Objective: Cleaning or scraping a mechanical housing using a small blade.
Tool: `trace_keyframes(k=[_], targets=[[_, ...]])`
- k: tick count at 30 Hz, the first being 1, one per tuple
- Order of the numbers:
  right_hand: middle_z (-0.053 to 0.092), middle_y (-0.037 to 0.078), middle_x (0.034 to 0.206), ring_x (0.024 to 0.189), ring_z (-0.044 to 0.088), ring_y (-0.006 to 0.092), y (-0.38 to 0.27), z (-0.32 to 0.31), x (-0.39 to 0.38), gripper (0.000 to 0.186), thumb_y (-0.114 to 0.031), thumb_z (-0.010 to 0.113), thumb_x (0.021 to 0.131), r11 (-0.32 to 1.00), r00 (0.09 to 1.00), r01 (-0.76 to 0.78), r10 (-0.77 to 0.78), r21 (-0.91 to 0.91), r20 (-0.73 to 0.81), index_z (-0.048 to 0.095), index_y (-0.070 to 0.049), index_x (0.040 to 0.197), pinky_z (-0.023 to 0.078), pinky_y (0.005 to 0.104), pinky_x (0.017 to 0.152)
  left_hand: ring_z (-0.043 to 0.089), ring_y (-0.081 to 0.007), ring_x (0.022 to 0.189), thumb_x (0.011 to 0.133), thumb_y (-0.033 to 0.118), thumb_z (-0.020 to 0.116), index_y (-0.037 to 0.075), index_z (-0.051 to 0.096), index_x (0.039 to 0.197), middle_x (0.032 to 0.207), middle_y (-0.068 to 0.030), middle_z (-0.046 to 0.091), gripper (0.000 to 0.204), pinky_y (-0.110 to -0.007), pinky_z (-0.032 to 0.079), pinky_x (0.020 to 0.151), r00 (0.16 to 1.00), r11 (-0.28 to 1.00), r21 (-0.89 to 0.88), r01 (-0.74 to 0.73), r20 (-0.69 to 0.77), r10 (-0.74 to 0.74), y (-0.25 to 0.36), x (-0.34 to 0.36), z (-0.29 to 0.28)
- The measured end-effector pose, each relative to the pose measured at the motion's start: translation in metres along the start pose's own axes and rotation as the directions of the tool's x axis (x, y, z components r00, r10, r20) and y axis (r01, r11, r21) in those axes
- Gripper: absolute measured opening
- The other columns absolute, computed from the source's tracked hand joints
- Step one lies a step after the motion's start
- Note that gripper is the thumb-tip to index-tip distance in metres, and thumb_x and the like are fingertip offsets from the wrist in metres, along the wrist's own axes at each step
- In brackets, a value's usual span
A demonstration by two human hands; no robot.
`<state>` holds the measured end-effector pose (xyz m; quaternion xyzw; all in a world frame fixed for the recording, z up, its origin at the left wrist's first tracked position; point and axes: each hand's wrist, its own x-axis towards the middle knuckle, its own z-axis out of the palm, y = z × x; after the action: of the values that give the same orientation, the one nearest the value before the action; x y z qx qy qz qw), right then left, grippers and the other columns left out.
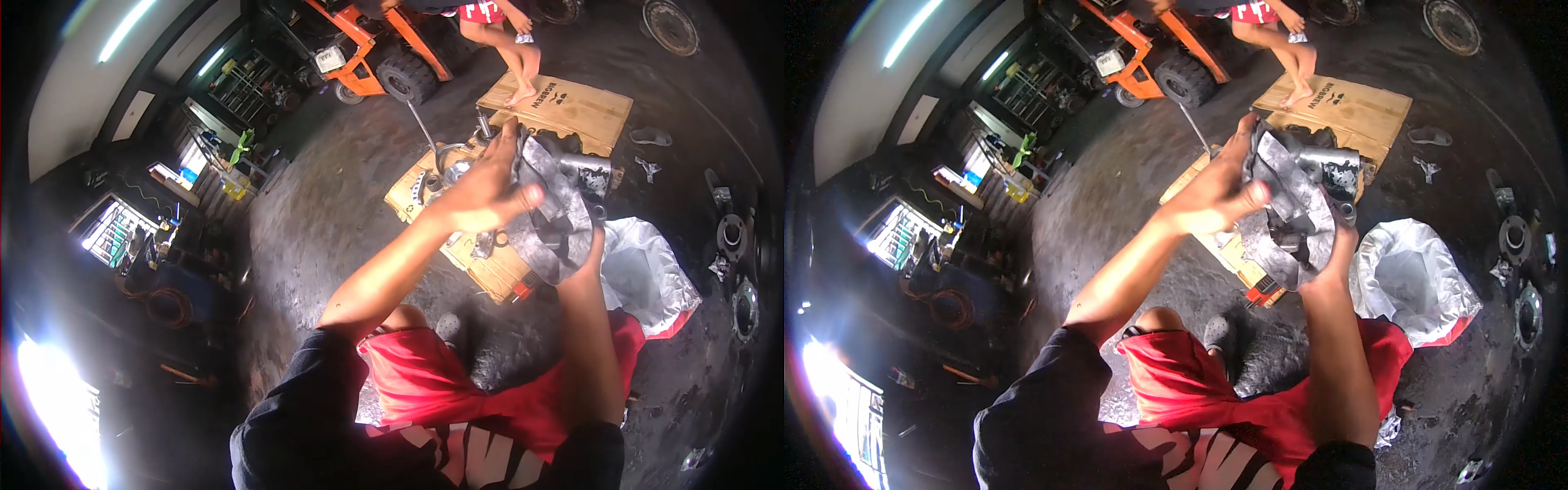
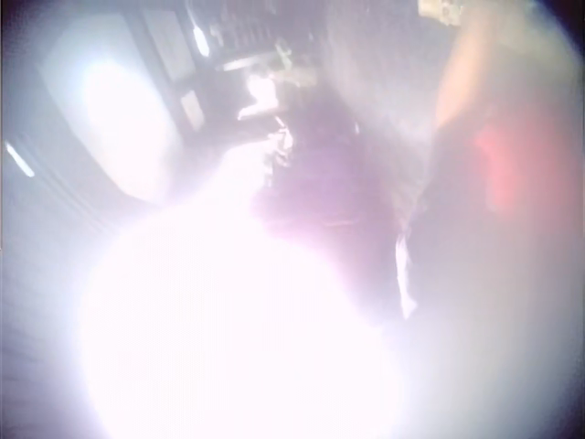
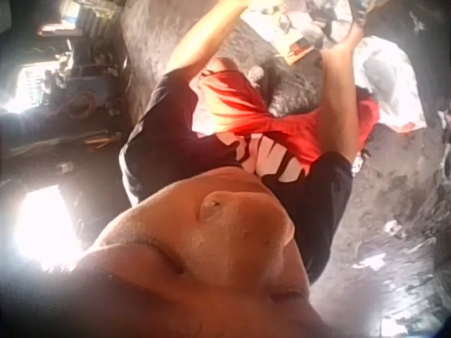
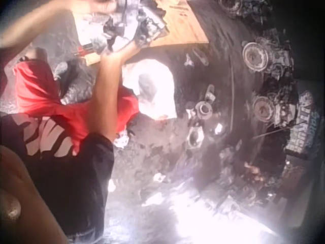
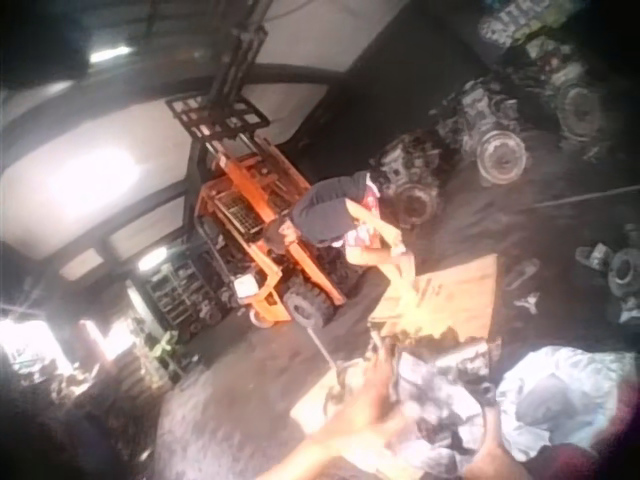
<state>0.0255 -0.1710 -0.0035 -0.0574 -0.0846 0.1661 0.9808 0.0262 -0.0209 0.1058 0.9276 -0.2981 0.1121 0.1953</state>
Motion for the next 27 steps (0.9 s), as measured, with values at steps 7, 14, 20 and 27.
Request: trace_keyframes(k=[7, 14, 20, 27], targets=[[0.061, 0.006, 0.085, 0.072, 0.059, 0.0145, -0.014, 0.014, -0.011, 0.023, -0.014, 0.064, 0.079, 0.857, 0.930, 0.233, -0.334, -0.459, -0.152, 0.059, 0.001, 0.095, 0.047, 0.0271, 0.063, 0.035, -0.0341, 0.122, 0.076, 0.063, 0.048, -0.005, 0.029, 0.128, 0.121, -0.0246, 0.044, 0.088, -0.037, 0.023, 0.103, 0.982, 0.984, -0.108, 0.145, -0.108, -0.156, 0.006, 0.013, 0.011], [0.062, 0.009, 0.090, 0.073, 0.061, 0.0156, -0.025, 0.007, -0.017, 0.025, -0.015, 0.058, 0.082, 0.764, 0.927, 0.168, -0.337, -0.623, -0.164, 0.057, 0.001, 0.102, 0.050, 0.0280, 0.063, 0.049, -0.0338, 0.104, 0.047, 0.049, 0.081, -0.003, 0.043, 0.118, 0.106, -0.0199, 0.051, 0.095, -0.038, 0.038, 0.089, 0.955, 0.969, -0.016, -0.245, -0.174, 0.238, 0.031, 0.004, -0.007], [0.062, 0.008, 0.089, 0.074, 0.060, 0.0152, -0.029, 0.014, -0.021, 0.024, -0.014, 0.061, 0.081, 0.768, 0.946, 0.176, -0.306, -0.616, -0.112, 0.059, 0.002, 0.098, 0.048, 0.0265, 0.064, 0.053, -0.0328, 0.095, 0.042, 0.042, 0.084, -0.002, 0.045, 0.116, 0.100, -0.0178, 0.053, 0.096, -0.037, 0.041, 0.084, 0.959, 0.976, 0.055, -0.211, -0.183, 0.218, 0.039, 0.005, -0.010], [0.060, 0.011, 0.095, 0.078, 0.059, 0.0166, -0.026, 0.009, -0.026, 0.026, -0.016, 0.056, 0.083, 0.787, 0.937, 0.262, -0.345, -0.558, -0.047, 0.057, 0.003, 0.101, 0.049, 0.0283, 0.066, 0.048, -0.0331, 0.105, 0.045, 0.041, 0.083, -0.004, 0.042, 0.118, 0.108, -0.0204, 0.050, 0.095, -0.038, 0.037, 0.092, 0.959, 0.998, -0.025, -0.055, -0.279, 0.046, 0.054, 0.009, 0.002]])
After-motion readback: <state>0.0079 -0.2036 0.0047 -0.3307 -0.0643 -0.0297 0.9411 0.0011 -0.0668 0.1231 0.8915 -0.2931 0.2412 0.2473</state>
